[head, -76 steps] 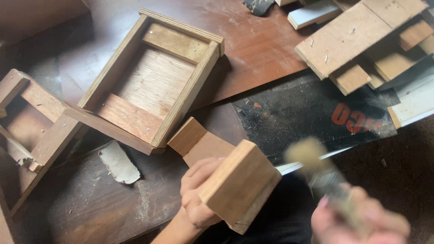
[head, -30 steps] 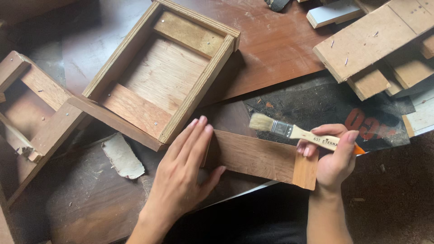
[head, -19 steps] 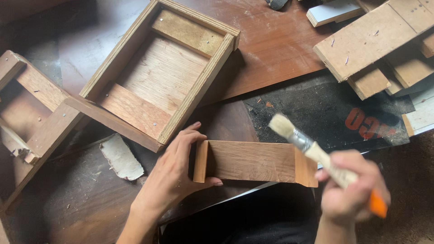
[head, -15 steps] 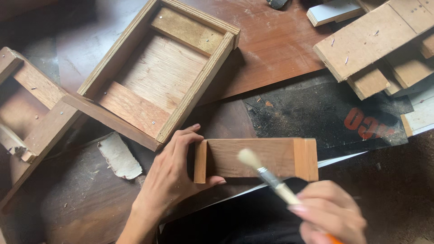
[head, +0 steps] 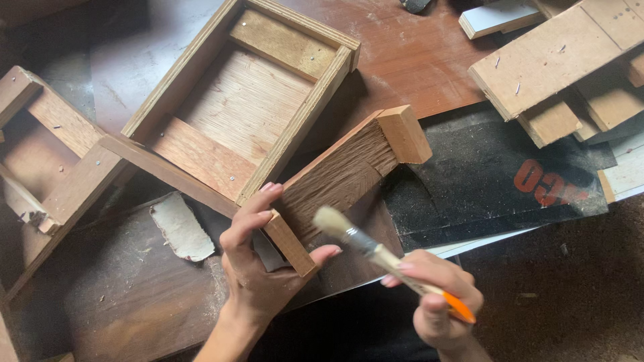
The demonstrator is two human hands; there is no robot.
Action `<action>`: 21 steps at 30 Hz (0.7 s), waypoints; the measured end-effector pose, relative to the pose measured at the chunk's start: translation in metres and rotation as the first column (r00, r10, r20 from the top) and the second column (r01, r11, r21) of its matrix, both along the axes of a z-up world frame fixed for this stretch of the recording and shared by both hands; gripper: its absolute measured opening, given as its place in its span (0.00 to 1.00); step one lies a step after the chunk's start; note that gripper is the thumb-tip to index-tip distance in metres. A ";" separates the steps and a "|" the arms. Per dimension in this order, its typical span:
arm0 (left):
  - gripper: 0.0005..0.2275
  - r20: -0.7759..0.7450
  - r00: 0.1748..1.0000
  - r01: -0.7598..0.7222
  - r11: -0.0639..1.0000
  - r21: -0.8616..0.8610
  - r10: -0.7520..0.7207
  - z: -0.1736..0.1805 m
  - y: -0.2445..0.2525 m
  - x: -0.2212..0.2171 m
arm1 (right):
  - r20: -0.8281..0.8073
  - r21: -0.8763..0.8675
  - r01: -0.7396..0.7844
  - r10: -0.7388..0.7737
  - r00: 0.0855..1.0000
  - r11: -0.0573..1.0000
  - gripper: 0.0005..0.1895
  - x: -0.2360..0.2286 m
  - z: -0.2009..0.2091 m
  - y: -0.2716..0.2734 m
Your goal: The person brushes a wooden frame and a small wooden box with a paintbrush, then sands the box with sandpaper. The person handles the frame and box one at a time, turning them to reach different sides.
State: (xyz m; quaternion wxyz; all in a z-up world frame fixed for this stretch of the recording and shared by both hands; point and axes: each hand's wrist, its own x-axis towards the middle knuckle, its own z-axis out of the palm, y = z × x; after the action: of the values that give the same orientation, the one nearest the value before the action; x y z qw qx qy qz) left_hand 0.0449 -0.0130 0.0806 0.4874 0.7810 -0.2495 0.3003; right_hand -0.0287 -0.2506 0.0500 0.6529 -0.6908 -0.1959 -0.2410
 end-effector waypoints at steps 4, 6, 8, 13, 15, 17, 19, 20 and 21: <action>0.41 0.013 1.000 -0.003 1.000 0.021 0.003 -0.006 -0.002 -0.008 | -0.177 -0.021 -0.180 0.173 0.969 0.984 0.25 0.016 0.001 -0.003; 0.41 0.049 0.999 -0.002 0.999 0.040 0.000 -0.011 -0.001 -0.007 | 0.008 -0.236 0.275 -0.281 0.960 0.932 0.23 0.028 0.001 -0.007; 0.41 0.056 0.998 0.003 0.999 0.053 -0.006 -0.014 0.001 -0.006 | 0.174 -0.314 0.537 -0.509 0.843 0.783 0.22 0.035 0.001 -0.008; 0.42 0.069 0.998 -0.001 0.998 0.066 -0.003 -0.020 0.000 -0.004 | 0.196 -0.129 0.399 -0.371 0.908 0.908 0.21 0.027 0.001 0.009; 0.42 0.084 0.996 0.005 0.998 0.059 -0.010 -0.023 0.000 -0.004 | 0.160 -0.095 0.204 -0.187 0.969 0.974 0.19 0.023 0.001 0.014; 0.42 0.052 0.998 0.029 0.999 0.025 -0.030 -0.023 0.001 -0.004 | 0.125 -0.175 0.131 -0.110 0.986 0.976 0.18 0.025 0.003 0.013; 0.43 0.026 0.999 0.044 0.999 0.008 -0.044 -0.023 0.002 -0.003 | 0.093 -0.373 0.172 -0.148 0.985 0.912 0.16 0.034 0.007 0.005; 0.43 0.012 0.999 0.045 0.999 0.009 -0.045 -0.023 0.003 -0.002 | 0.099 -0.371 0.330 -0.316 0.943 0.868 0.17 0.038 0.008 0.002; 0.43 -0.004 0.999 0.048 0.999 0.007 -0.048 -0.023 0.003 -0.003 | 0.103 -0.372 0.478 -0.476 0.873 0.796 0.17 0.039 0.008 0.000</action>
State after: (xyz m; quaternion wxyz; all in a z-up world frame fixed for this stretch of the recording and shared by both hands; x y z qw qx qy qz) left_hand 0.0421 -0.0101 0.0571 0.4920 0.7773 -0.2681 0.2862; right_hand 0.0105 -0.2509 0.0580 0.4217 -0.8319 -0.0606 -0.3555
